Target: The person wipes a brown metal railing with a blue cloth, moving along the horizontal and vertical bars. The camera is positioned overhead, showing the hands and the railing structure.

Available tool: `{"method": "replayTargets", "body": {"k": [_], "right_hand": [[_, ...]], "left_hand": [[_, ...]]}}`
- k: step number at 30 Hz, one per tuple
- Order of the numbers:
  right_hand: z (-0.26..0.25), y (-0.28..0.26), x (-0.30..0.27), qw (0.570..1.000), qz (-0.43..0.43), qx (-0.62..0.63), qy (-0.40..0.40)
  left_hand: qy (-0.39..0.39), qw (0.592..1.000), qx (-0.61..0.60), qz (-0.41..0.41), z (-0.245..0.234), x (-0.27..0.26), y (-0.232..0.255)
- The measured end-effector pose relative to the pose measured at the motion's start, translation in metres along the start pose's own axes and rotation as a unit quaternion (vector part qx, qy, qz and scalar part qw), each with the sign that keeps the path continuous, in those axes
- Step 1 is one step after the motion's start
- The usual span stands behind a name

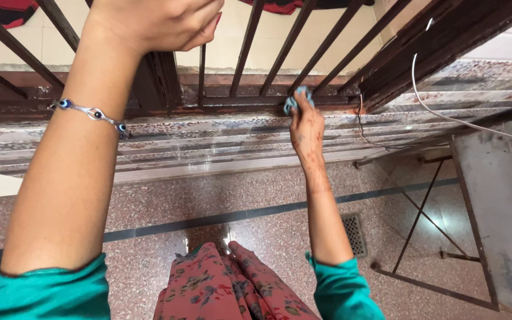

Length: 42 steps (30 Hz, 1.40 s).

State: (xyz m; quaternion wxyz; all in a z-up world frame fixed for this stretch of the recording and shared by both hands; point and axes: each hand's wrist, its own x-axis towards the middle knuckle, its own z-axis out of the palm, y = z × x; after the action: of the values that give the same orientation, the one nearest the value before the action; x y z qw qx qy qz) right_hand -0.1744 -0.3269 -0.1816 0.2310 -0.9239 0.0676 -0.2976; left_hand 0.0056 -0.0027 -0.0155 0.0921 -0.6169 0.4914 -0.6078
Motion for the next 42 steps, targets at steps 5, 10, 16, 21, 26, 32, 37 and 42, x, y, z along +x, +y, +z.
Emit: {"method": "replayTargets", "body": {"k": [5, 10, 16, 21, 26, 32, 37, 42], "right_hand": [[0.008, -0.045, -0.017, 0.988, 0.019, 0.149, 0.048], [0.053, -0.032, 0.022, 0.999, -0.019, 0.038, -0.002], [0.055, -0.017, 0.018, 0.998, -0.030, 0.045, -0.023], [0.032, -0.046, -0.005, 0.997, -0.051, 0.054, -0.030], [0.023, -0.079, -0.019, 0.988, -0.031, 0.147, -0.026], [0.085, -0.093, 0.022, 0.990, 0.077, -0.061, -0.104], [0.089, -0.088, 0.008, 0.989, -0.104, -0.088, 0.052], [0.050, -0.114, -0.017, 0.997, -0.072, -0.004, -0.018]], "left_hand": [[0.007, 0.999, 0.032, 0.015, -0.012, 0.012, -0.006], [0.033, 0.994, 0.105, 0.017, -0.037, 0.037, -0.013], [0.020, 0.998, 0.053, 0.009, -0.027, 0.024, -0.007], [0.026, 0.998, 0.049, 0.011, -0.010, 0.008, -0.005], [0.020, 1.000, 0.003, 0.004, 0.000, 0.002, -0.001], [0.004, 1.000, 0.028, 0.011, -0.012, 0.012, -0.004], [0.026, 0.999, 0.043, 0.006, -0.020, 0.019, -0.006], [0.010, 1.000, -0.004, 0.007, -0.006, 0.010, -0.003]]}}
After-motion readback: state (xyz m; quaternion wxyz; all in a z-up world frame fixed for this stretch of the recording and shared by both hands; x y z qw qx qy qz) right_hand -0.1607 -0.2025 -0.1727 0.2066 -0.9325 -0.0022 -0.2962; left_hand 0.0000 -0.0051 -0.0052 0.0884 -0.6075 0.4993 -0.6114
